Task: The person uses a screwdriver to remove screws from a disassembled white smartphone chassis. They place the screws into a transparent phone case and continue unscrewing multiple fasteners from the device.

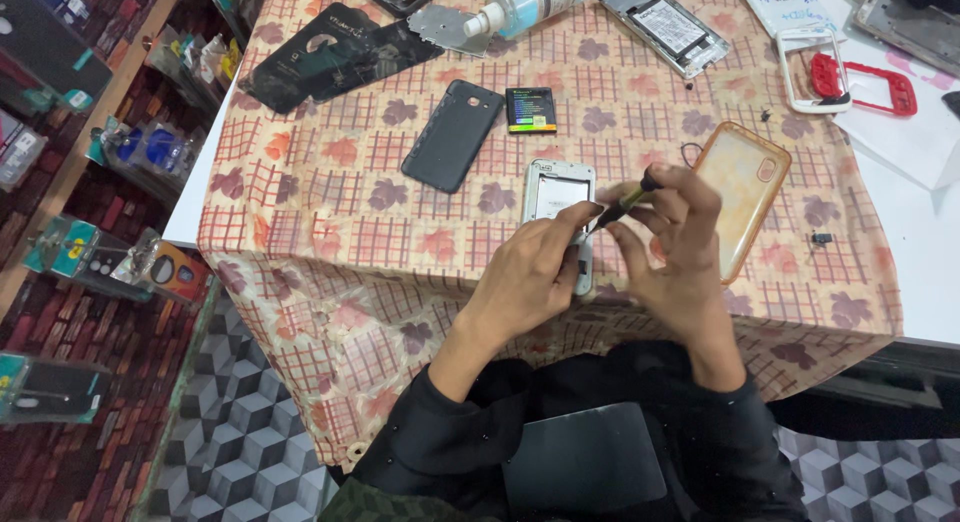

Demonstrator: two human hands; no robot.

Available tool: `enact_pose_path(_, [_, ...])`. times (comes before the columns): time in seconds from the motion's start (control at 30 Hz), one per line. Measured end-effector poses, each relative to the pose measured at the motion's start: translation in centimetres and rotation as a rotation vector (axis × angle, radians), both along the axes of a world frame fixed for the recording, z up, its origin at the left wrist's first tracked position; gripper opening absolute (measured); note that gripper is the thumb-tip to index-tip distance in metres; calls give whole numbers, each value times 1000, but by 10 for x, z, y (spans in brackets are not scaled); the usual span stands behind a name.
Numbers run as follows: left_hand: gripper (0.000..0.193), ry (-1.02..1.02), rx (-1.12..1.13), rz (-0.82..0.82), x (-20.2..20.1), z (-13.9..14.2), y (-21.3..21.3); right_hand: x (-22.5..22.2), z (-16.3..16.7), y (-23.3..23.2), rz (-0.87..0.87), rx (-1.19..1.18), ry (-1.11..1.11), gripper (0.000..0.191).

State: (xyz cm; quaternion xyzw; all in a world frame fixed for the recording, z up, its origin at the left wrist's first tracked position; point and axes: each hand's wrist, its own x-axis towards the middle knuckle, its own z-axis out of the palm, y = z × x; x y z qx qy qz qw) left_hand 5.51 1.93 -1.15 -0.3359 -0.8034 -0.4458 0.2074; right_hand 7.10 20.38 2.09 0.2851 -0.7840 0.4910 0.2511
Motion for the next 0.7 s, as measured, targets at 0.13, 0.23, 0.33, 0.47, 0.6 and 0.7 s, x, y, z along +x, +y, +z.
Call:
enact_pose_path(0.13, [58, -19, 19, 8, 1, -1, -1, -10, 2, 2, -31, -70, -74, 68])
enact_pose_path(0.23, [55, -100, 34, 1, 3, 1, -1, -17, 1, 5, -194, 5, -52, 76])
enact_pose_path(0.33, [53, -89, 64, -12, 2, 3, 0, -20, 3, 7, 92, -87, -98, 70])
enact_pose_path(0.47, [55, -99, 56, -1, 2, 2, 0, -22, 2, 3, -150, -39, -121, 79])
enact_pose_path(0.6, [57, -143, 49, 4, 0, 1, 0, -22, 1, 5, 158, -78, -50, 64])
enact_pose_path(0.7, [57, -98, 68, 5, 1, 0, 2, -21, -1, 6, 183, -96, -99, 65])
